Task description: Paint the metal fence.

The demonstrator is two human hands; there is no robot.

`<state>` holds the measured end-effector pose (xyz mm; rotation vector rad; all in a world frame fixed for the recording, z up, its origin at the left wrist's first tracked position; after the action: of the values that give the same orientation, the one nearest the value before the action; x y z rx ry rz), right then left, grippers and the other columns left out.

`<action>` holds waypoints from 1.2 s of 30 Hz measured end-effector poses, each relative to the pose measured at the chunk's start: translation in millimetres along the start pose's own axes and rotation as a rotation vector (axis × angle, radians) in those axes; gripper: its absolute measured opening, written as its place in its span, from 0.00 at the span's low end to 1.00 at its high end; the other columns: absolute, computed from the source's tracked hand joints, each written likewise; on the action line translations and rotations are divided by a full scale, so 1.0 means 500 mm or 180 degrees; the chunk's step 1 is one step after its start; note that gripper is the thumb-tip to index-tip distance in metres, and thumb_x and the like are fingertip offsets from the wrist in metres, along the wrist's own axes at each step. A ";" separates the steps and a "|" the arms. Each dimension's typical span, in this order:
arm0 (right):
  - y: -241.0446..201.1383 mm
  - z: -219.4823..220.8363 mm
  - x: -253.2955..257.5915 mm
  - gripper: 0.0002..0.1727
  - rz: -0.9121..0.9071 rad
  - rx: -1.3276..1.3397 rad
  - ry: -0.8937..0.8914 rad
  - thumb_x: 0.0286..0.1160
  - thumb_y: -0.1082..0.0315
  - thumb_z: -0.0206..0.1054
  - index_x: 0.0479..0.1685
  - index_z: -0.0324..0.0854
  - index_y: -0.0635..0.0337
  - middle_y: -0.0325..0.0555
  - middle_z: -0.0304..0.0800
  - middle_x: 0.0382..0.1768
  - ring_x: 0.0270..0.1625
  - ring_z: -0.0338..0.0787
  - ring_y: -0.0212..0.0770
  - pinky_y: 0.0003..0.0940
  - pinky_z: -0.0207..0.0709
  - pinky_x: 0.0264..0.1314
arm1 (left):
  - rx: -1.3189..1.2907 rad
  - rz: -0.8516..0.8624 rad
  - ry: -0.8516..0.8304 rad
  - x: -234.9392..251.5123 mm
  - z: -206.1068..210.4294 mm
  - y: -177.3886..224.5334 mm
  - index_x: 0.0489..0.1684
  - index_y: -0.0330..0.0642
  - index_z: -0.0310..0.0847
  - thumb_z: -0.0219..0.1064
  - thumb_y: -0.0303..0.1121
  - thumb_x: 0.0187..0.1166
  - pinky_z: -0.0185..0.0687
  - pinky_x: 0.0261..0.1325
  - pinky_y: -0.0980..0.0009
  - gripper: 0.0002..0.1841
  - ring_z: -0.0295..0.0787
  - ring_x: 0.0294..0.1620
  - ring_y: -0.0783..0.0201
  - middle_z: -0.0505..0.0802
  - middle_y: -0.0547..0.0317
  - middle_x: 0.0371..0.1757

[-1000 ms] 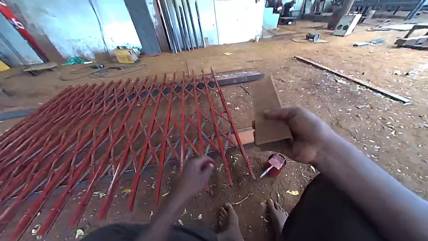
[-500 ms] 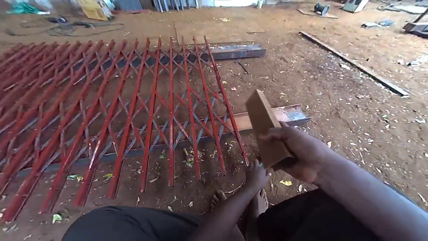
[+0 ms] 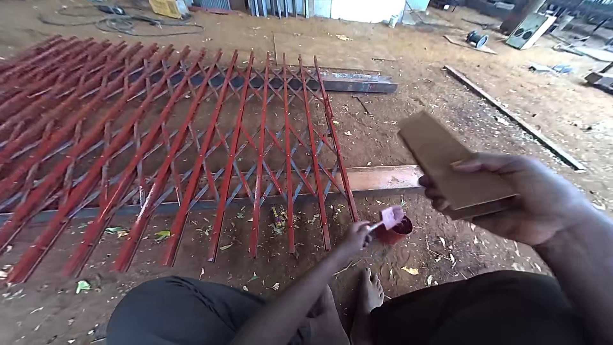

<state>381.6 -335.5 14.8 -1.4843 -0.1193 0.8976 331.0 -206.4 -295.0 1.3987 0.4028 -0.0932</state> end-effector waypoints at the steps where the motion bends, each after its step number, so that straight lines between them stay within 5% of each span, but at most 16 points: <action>1: -0.028 -0.012 0.002 0.18 -0.0295 -0.0303 0.0079 0.80 0.56 0.56 0.65 0.79 0.45 0.49 0.92 0.50 0.42 0.94 0.42 0.37 0.89 0.39 | -0.0372 -0.0004 0.0082 -0.029 -0.050 0.010 0.83 0.44 0.70 0.47 0.43 0.96 0.79 0.36 0.68 0.23 0.82 0.33 0.65 0.89 0.53 0.43; 4: -0.082 -0.046 0.040 0.30 -0.1179 -0.1232 0.0224 0.81 0.64 0.59 0.82 0.62 0.29 0.45 0.89 0.56 0.48 0.94 0.46 0.46 0.91 0.44 | -0.0823 0.0040 0.0356 -0.147 -0.197 0.047 0.78 0.44 0.72 0.49 0.39 0.95 0.80 0.35 0.72 0.19 0.81 0.32 0.69 0.88 0.58 0.43; 7: -0.036 -0.068 0.123 0.43 -0.1423 -0.1554 0.0099 0.76 0.74 0.62 0.89 0.53 0.27 0.43 0.87 0.60 0.47 0.93 0.43 0.45 0.91 0.41 | -0.0656 0.0244 0.0882 -0.257 -0.318 0.067 0.81 0.48 0.72 0.50 0.37 0.95 0.78 0.31 0.73 0.20 0.79 0.29 0.69 0.87 0.59 0.40; 11: 0.234 -0.066 0.265 0.42 -0.0584 -0.1506 -0.0114 0.78 0.70 0.63 0.92 0.51 0.32 0.47 0.88 0.60 0.49 0.92 0.46 0.51 0.89 0.45 | -0.0915 0.0535 0.1636 -0.334 -0.388 0.041 0.78 0.51 0.77 0.52 0.35 0.94 0.71 0.25 0.75 0.19 0.73 0.23 0.69 0.83 0.60 0.33; 14: 0.466 -0.050 0.387 0.35 0.0064 -0.1261 -0.0200 0.80 0.67 0.65 0.88 0.62 0.43 0.57 0.91 0.55 0.46 0.94 0.55 0.56 0.90 0.40 | -0.1132 0.0772 0.2004 -0.322 -0.403 0.022 0.79 0.49 0.76 0.50 0.34 0.94 0.73 0.23 0.73 0.20 0.73 0.22 0.67 0.81 0.58 0.32; 19: 0.643 -0.034 0.480 0.44 -0.0284 -0.1623 -0.0761 0.72 0.61 0.68 0.93 0.54 0.50 0.50 0.86 0.69 0.63 0.92 0.40 0.44 0.89 0.64 | -0.1523 0.0813 0.2326 -0.307 -0.391 -0.019 0.76 0.42 0.76 0.50 0.36 0.92 0.71 0.21 0.76 0.20 0.69 0.18 0.69 0.77 0.60 0.27; 23: 0.697 -0.046 0.481 0.44 -0.0497 -0.2338 -0.0797 0.78 0.47 0.67 0.94 0.53 0.40 0.46 0.93 0.58 0.55 0.94 0.39 0.49 0.89 0.61 | -0.1636 0.0496 0.2414 -0.268 -0.369 -0.092 0.70 0.41 0.78 0.52 0.38 0.88 0.64 0.17 0.81 0.19 0.65 0.15 0.75 0.74 0.66 0.23; 28: 0.672 -0.061 0.485 0.40 -0.0732 -0.3094 -0.0845 0.81 0.47 0.64 0.94 0.55 0.33 0.45 0.96 0.42 0.40 0.95 0.45 0.55 0.89 0.47 | -0.1719 0.0335 0.1959 -0.184 -0.381 -0.110 0.69 0.43 0.79 0.56 0.42 0.85 0.67 0.17 0.81 0.20 0.65 0.14 0.76 0.72 0.69 0.20; 32: 0.672 -0.075 0.474 0.36 -0.1017 -0.3322 -0.1072 0.83 0.49 0.63 0.92 0.61 0.34 0.48 0.95 0.47 0.41 0.95 0.48 0.56 0.89 0.46 | -0.1536 0.0415 0.1941 -0.193 -0.394 -0.126 0.62 0.45 0.84 0.64 0.46 0.82 0.66 0.16 0.80 0.19 0.65 0.13 0.76 0.72 0.70 0.19; 36: 0.670 -0.124 0.442 0.37 -0.1157 -0.2390 -0.0817 0.78 0.52 0.70 0.89 0.66 0.42 0.40 0.95 0.53 0.47 0.96 0.34 0.43 0.93 0.51 | -0.1532 0.0538 0.1990 -0.214 -0.418 -0.137 0.65 0.42 0.84 0.63 0.44 0.84 0.68 0.16 0.80 0.20 0.66 0.12 0.76 0.74 0.70 0.18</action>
<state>421.1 -311.5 -388.5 -1.9321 -0.9714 0.7698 165.2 -34.5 -347.9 0.9522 0.7630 0.5604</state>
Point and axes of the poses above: each hand's wrist, its own x-axis towards the middle knuckle, its own z-axis out of the palm, y = z × x, the point moved 4 cm from there along x, towards the middle knuckle
